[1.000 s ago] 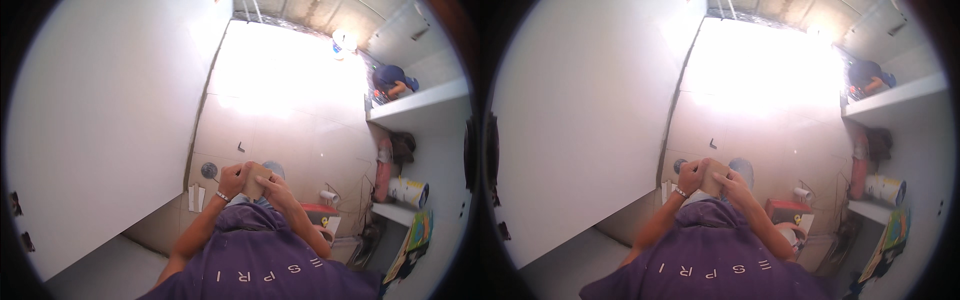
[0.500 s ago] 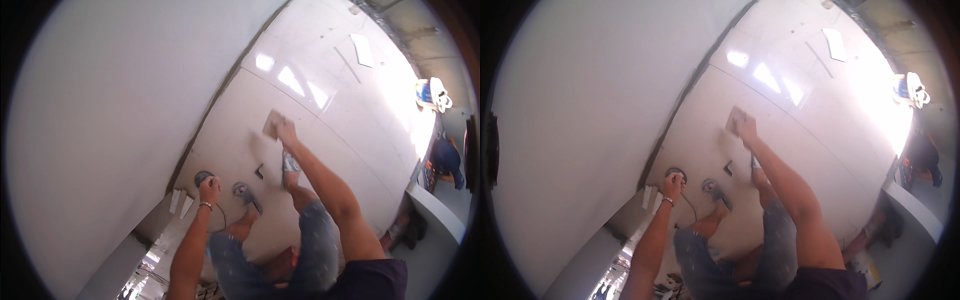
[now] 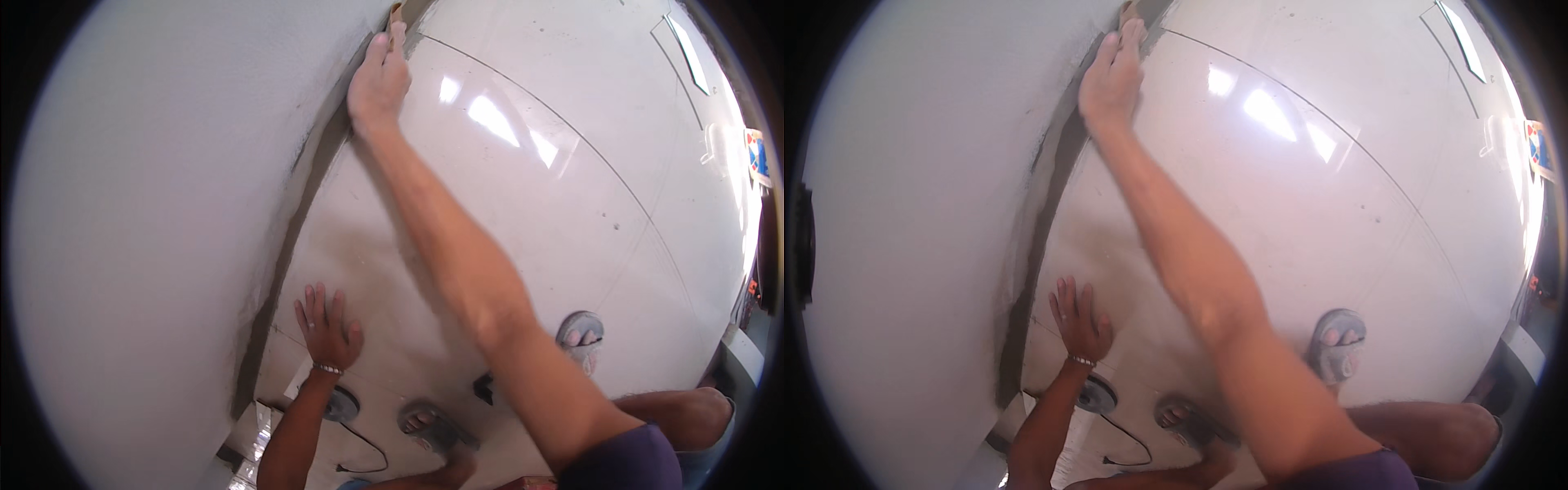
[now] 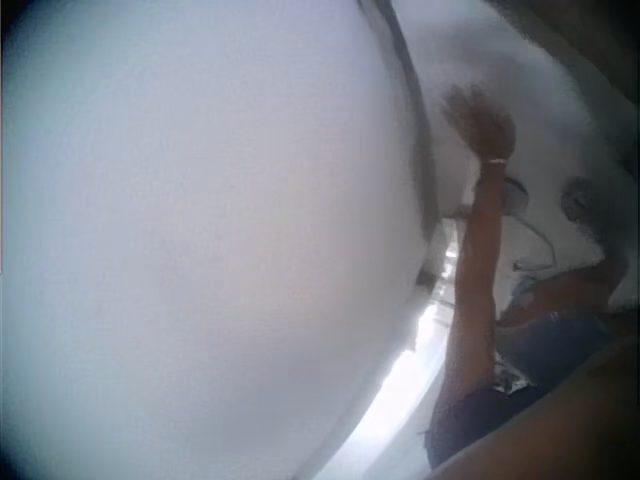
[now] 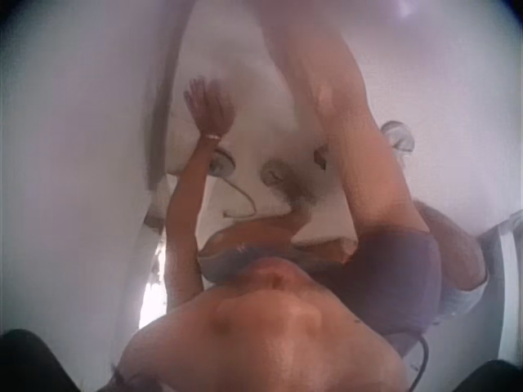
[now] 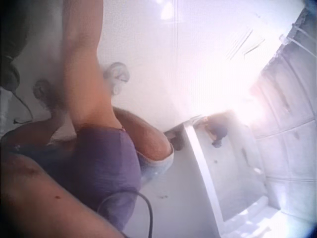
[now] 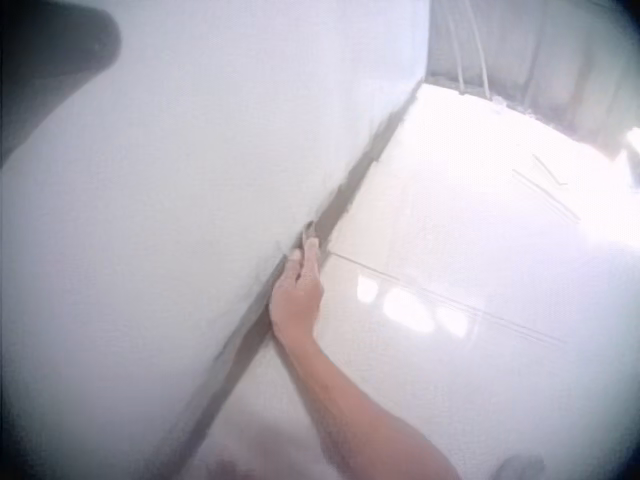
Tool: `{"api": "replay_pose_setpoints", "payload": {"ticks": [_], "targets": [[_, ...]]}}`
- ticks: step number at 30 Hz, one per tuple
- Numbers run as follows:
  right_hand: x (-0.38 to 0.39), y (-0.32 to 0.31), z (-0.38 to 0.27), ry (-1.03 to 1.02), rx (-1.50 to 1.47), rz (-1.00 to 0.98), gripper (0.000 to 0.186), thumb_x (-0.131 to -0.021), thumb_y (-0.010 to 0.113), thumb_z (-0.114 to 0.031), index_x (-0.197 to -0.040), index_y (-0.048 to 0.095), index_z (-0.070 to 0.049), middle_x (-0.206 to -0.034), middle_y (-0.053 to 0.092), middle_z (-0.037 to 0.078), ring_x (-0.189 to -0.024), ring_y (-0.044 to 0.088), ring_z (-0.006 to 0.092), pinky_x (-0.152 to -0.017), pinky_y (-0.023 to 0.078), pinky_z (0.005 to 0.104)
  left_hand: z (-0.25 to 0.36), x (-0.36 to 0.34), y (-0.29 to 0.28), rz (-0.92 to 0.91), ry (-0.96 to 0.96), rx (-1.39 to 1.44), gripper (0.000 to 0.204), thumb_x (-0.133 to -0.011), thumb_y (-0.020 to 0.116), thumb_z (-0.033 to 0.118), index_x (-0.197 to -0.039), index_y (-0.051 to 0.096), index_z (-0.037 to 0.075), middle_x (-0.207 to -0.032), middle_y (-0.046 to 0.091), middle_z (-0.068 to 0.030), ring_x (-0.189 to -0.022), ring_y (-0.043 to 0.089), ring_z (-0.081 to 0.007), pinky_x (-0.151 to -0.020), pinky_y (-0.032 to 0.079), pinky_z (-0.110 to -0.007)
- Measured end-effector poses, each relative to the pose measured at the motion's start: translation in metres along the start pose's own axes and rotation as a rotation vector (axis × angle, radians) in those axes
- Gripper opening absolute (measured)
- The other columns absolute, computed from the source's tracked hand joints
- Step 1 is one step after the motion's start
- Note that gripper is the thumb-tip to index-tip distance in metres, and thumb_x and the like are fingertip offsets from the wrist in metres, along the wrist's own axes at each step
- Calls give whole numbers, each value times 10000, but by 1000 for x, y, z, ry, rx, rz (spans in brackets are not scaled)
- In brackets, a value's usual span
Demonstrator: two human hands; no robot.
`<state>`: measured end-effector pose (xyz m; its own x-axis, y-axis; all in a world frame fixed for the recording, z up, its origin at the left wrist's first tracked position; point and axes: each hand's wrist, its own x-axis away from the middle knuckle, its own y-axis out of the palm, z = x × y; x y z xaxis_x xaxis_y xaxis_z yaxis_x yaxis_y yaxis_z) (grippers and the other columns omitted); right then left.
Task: The person applies grout to the joints between floor tiles using a rubber float and a grout float. They press the material into the gaps, smooth the surface, and wipe excess grout from the tile faces.
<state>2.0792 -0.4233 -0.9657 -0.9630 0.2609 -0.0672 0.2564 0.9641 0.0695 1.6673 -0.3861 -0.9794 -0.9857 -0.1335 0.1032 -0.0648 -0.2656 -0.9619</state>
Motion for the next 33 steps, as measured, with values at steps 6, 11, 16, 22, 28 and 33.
{"api": "replay_pose_setpoints", "payload": {"ticks": [6,11,16,22,28,33], "targets": [[165,11,-8,42,-22,-238,572,-1124,261,-218,-1590,144,92,-1689,85,266,-1579,63,373,-1278,67,426,-7,6,-4,22,-6,-23,613,-972,506,399,-1474,473,47,-1596,318,-268,-1491,266,-500,-1176,160,-708],[159,15,-12,46,-81,-271,584,-1128,240,-250,-1604,123,66,-1687,50,283,-1573,33,413,-1277,48,450,-12,13,-1,28,-22,-60,654,-993,468,429,-1501,436,20,-1602,319,-271,-1488,282,-503,-1179,157,-691],[-19,13,-8,23,-99,-5,719,-1067,403,-438,-1585,243,35,-1592,323,291,-1516,259,400,-1254,207,398,-7,3,0,59,19,3,615,-997,476,403,-1483,470,26,-1585,358,-264,-1479,312,-492,-1179,186,-680],[33,-15,-15,308,80,-371,575,-1102,291,-278,-1558,269,72,-1570,351,325,-1455,358,466,-1214,306,439,-8,3,-1,69,-4,8,604,-1002,478,396,-1474,475,19,-1579,366,-265,-1474,324,-488,-1179,191,-681],[281,-29,-35,161,25,-411,529,-1087,377,-122,-1536,268,137,-1607,317,302,-1519,296,392,-1246,243,427,-10,8,5,82,-1,98,594,-998,498,362,-1473,465,7,-1569,381,-271,-1465,327,-497,-1203,208,-623],[315,-62,-47,241,-133,-378,555,-1089,397,-134,-1559,242,117,-1634,280,284,-1544,243,381,-1251,208,417,-13,15,13,69,-35,183,571,-968,535,334,-1437,523,8,-1565,412,-249,-1447,366,-496,-1190,218,-652]]}}
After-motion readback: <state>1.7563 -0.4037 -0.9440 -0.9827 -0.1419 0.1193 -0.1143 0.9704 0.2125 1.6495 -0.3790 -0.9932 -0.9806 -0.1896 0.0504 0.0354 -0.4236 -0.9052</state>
